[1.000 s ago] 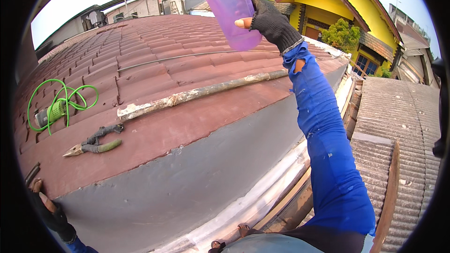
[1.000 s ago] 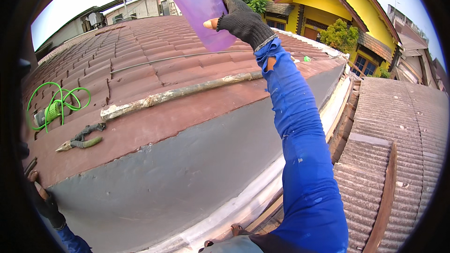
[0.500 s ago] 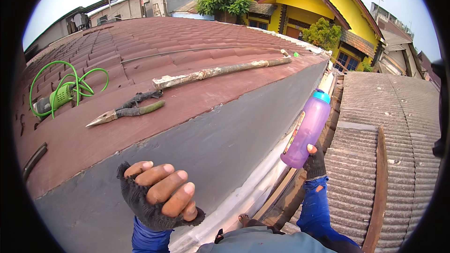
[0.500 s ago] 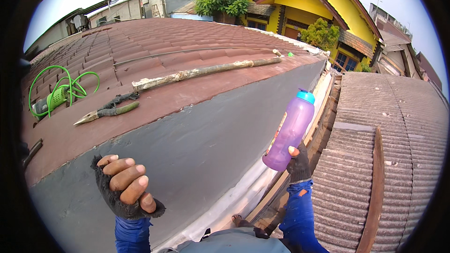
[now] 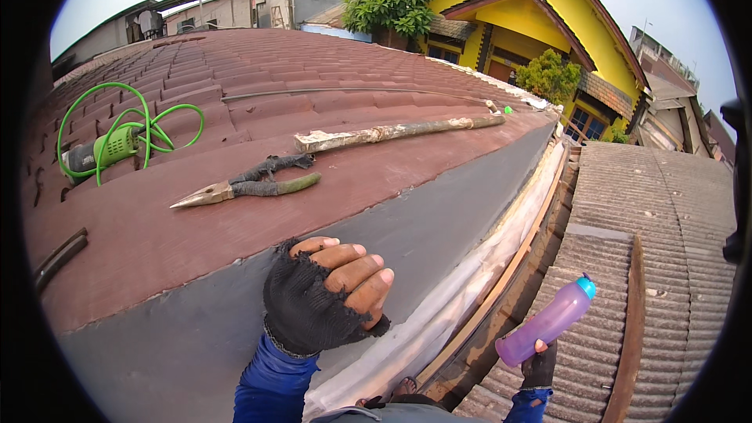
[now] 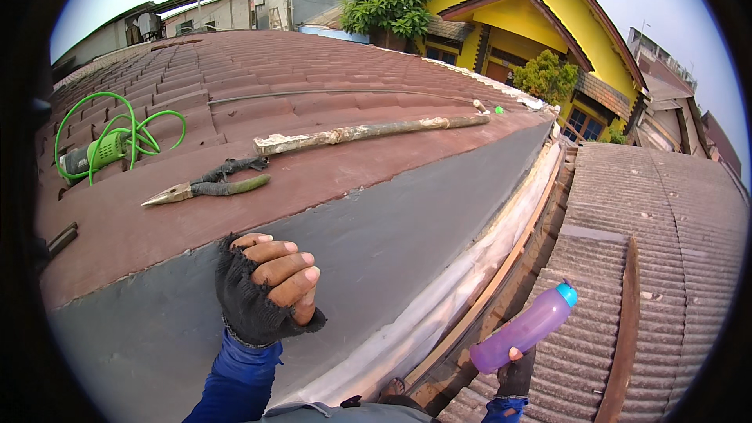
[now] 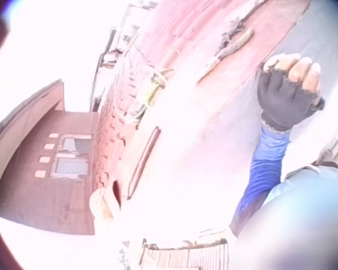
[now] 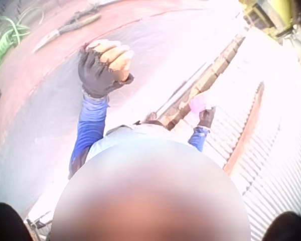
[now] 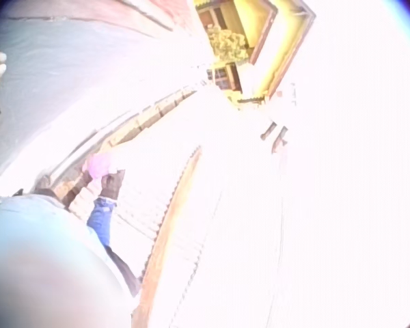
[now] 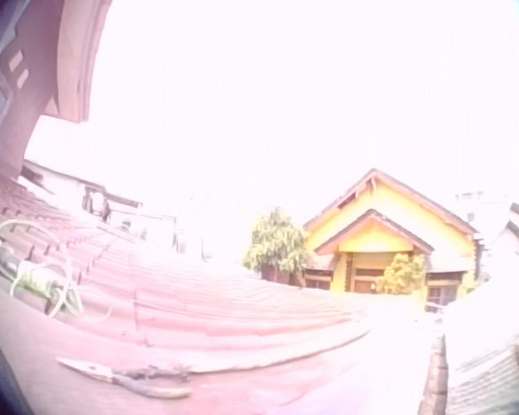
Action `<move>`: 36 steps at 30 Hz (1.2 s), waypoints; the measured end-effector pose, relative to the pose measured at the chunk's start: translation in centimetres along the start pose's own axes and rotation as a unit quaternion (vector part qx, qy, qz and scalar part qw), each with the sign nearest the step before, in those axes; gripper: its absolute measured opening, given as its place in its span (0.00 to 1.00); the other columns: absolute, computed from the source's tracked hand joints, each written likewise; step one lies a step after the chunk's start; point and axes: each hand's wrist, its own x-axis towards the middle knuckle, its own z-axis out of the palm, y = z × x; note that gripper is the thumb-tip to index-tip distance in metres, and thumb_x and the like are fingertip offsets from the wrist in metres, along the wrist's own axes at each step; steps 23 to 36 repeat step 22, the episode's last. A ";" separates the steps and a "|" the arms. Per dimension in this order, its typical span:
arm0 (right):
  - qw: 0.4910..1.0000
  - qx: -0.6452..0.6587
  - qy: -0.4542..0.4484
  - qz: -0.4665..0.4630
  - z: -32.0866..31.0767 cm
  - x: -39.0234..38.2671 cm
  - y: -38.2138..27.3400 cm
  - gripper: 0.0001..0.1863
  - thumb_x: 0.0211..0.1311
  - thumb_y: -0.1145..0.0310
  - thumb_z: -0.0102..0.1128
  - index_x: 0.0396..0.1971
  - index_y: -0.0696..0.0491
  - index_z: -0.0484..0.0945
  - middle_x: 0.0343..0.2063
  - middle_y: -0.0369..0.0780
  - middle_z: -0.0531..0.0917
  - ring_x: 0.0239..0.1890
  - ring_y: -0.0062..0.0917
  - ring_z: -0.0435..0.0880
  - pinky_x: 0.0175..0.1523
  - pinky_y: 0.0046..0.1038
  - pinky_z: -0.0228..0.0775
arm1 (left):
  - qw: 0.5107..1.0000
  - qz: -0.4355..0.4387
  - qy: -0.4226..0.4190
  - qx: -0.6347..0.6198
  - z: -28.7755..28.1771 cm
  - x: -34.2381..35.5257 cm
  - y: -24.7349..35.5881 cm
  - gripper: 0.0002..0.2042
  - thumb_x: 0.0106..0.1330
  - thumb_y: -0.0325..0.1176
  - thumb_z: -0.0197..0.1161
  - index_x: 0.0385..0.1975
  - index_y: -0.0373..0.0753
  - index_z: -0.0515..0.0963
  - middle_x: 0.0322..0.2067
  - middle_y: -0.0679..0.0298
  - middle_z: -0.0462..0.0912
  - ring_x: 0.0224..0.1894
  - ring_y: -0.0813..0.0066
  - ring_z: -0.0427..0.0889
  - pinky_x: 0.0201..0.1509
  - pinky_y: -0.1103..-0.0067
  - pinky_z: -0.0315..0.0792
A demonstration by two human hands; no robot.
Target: The person bends a metal rod using a manual bending jig on a rooftop. They position the rod, apply force with both hands to bend it, then remove and place the bent rod aside. The person repeats this process with additional rods.
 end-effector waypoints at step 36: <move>0.955 -0.208 -0.212 -0.006 7.1 4.9 -0.1 0.50 0.46 0.74 0.73 0.70 0.52 0.55 0.61 0.42 0.71 0.63 0.33 0.72 0.68 0.38 0.65 | 0.948 -0.015 -0.146 -0.281 14.9 3.1 1.0 0.12 0.53 0.33 0.70 0.39 0.42 0.85 0.34 0.60 0.88 0.36 0.61 0.86 0.46 0.65 0.77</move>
